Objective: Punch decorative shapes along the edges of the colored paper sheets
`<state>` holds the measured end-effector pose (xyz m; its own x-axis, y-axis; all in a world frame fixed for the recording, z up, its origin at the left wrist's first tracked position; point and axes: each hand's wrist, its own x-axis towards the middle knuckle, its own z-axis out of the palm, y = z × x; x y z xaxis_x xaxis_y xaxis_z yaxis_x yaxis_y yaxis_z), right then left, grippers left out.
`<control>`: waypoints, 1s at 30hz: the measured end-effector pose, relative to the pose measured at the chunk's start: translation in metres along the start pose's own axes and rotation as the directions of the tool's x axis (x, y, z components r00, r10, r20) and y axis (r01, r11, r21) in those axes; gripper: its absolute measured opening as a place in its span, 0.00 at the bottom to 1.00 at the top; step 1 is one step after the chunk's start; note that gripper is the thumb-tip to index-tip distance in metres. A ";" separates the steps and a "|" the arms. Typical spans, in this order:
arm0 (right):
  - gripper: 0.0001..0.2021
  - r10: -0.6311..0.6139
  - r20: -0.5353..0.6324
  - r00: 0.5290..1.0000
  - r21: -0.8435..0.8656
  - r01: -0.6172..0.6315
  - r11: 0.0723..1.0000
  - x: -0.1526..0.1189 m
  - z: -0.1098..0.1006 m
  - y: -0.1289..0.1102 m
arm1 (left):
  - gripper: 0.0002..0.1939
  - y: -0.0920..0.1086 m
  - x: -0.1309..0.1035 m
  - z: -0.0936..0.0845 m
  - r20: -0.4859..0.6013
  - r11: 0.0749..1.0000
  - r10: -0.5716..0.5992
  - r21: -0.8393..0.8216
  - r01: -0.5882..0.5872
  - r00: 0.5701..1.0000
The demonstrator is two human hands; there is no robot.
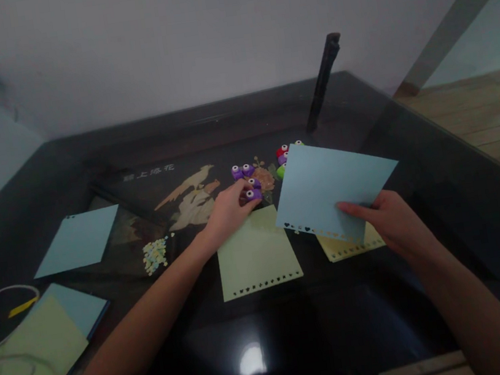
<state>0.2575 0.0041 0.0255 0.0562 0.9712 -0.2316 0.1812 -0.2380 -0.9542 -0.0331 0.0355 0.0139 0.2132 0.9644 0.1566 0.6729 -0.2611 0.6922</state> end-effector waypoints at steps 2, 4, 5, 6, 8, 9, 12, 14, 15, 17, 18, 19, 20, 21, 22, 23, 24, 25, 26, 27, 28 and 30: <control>0.16 -0.001 -0.024 1.000 0.004 0.002 1.000 0.001 0.001 0.001 | 0.12 0.002 -0.003 -0.002 -0.004 0.938 -0.068 -0.342 0.063 0.998; 0.15 0.001 -0.062 0.998 0.013 0.000 1.000 0.001 0.001 0.000 | 0.13 0.006 -0.006 -0.003 0.012 0.772 -0.142 -0.625 0.119 0.990; 0.14 0.004 -0.078 0.997 0.016 -0.002 1.000 0.002 0.002 0.000 | 0.13 0.008 -0.007 -0.003 0.029 0.678 -0.171 -0.721 0.139 0.985; 0.13 0.009 -0.091 0.996 0.019 -0.008 1.000 0.002 0.002 0.000 | 0.14 0.010 -0.008 -0.004 0.051 0.591 -0.193 -0.791 0.158 0.980; 0.11 0.024 -0.099 0.995 0.025 -0.022 0.999 0.001 0.003 -0.001 | 0.15 0.013 -0.011 -0.005 0.097 0.453 -0.217 -0.871 0.188 0.971; 0.10 0.029 -0.105 0.994 0.030 -0.026 0.999 0.001 0.003 -0.001 | 0.16 0.014 -0.012 -0.005 0.120 0.402 -0.222 -0.893 0.203 0.968; 0.08 0.024 -0.141 0.990 0.041 -0.018 0.999 -0.001 0.005 -0.004 | 0.18 0.014 -0.015 -0.004 0.185 0.316 -0.225 -0.915 0.251 0.957; 0.08 0.009 -0.167 0.986 0.026 -0.005 1.000 -0.002 0.005 -0.007 | 0.17 0.015 -0.017 -0.003 0.196 0.306 -0.234 -0.915 0.264 0.952; 0.07 -0.001 -0.177 0.984 0.015 0.004 1.000 -0.003 0.006 -0.009 | 0.16 0.016 -0.018 -0.002 0.184 0.313 -0.241 -0.915 0.255 0.953; 0.08 -0.023 -0.185 0.982 0.005 0.025 1.000 -0.004 0.005 -0.012 | 0.14 0.019 -0.020 0.000 0.140 0.336 -0.255 -0.915 0.224 0.957; 0.09 -0.029 -0.186 0.982 0.008 0.031 0.999 -0.005 0.005 -0.014 | 0.14 0.022 -0.020 0.001 0.126 0.348 -0.257 -0.913 0.214 0.958; 0.09 -0.032 -0.189 0.982 0.017 0.036 0.999 -0.005 0.004 -0.016 | 0.14 0.024 -0.020 0.003 0.124 0.356 -0.257 -0.910 0.213 0.958; 0.09 -0.033 -0.195 0.980 0.027 0.039 0.999 -0.006 0.004 -0.018 | 0.14 0.027 -0.020 0.004 0.132 0.358 -0.255 -0.907 0.221 0.958; 0.08 -0.033 -0.205 0.978 0.033 0.040 0.999 -0.006 0.003 -0.021 | 0.14 0.030 -0.020 0.006 0.143 0.356 -0.257 -0.905 0.231 0.956; 0.07 -0.031 -0.222 0.975 0.034 0.039 0.999 -0.007 0.003 -0.024 | 0.14 0.032 -0.019 0.008 0.149 0.352 -0.261 -0.905 0.238 0.954; 0.06 -0.028 -0.238 0.971 0.032 0.036 0.999 -0.008 0.002 -0.028 | 0.14 0.034 -0.019 0.011 0.147 0.349 -0.266 -0.906 0.238 0.953; 0.06 -0.026 -0.251 0.968 0.027 0.034 0.999 -0.008 0.002 -0.030 | 0.14 0.036 -0.019 0.014 0.142 0.349 -0.270 -0.907 0.234 0.952; 0.05 -0.028 -0.260 0.965 0.020 0.034 0.999 -0.009 0.001 -0.033 | 0.14 0.037 -0.018 0.018 0.138 0.354 -0.268 -0.906 0.231 0.953; 0.05 -0.032 -0.268 0.963 0.011 0.037 0.999 -0.009 0.000 -0.034 | 0.14 0.038 -0.018 0.022 0.142 0.365 -0.260 -0.901 0.233 0.955; 0.05 -0.041 -0.274 0.961 0.005 0.044 0.999 -0.009 -0.001 -0.034 | 0.15 0.038 -0.019 0.026 0.152 0.379 -0.246 -0.894 0.239 0.957; 0.05 -0.051 -0.278 0.959 0.003 0.054 0.999 -0.008 -0.002 -0.033 | 0.15 0.038 -0.019 0.030 0.166 0.398 -0.229 -0.883 0.248 0.959; 0.05 -0.061 -0.301 0.952 0.012 0.068 0.998 -0.007 -0.004 -0.029 | 0.17 0.037 -0.021 0.037 0.190 0.450 -0.202 -0.853 0.263 0.961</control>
<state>0.2557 0.0042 0.0554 0.3378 0.9353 -0.1053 0.1732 -0.1718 -0.9698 0.0136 0.0035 0.0103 0.2038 0.9712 -0.1232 -0.2456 0.1726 0.9539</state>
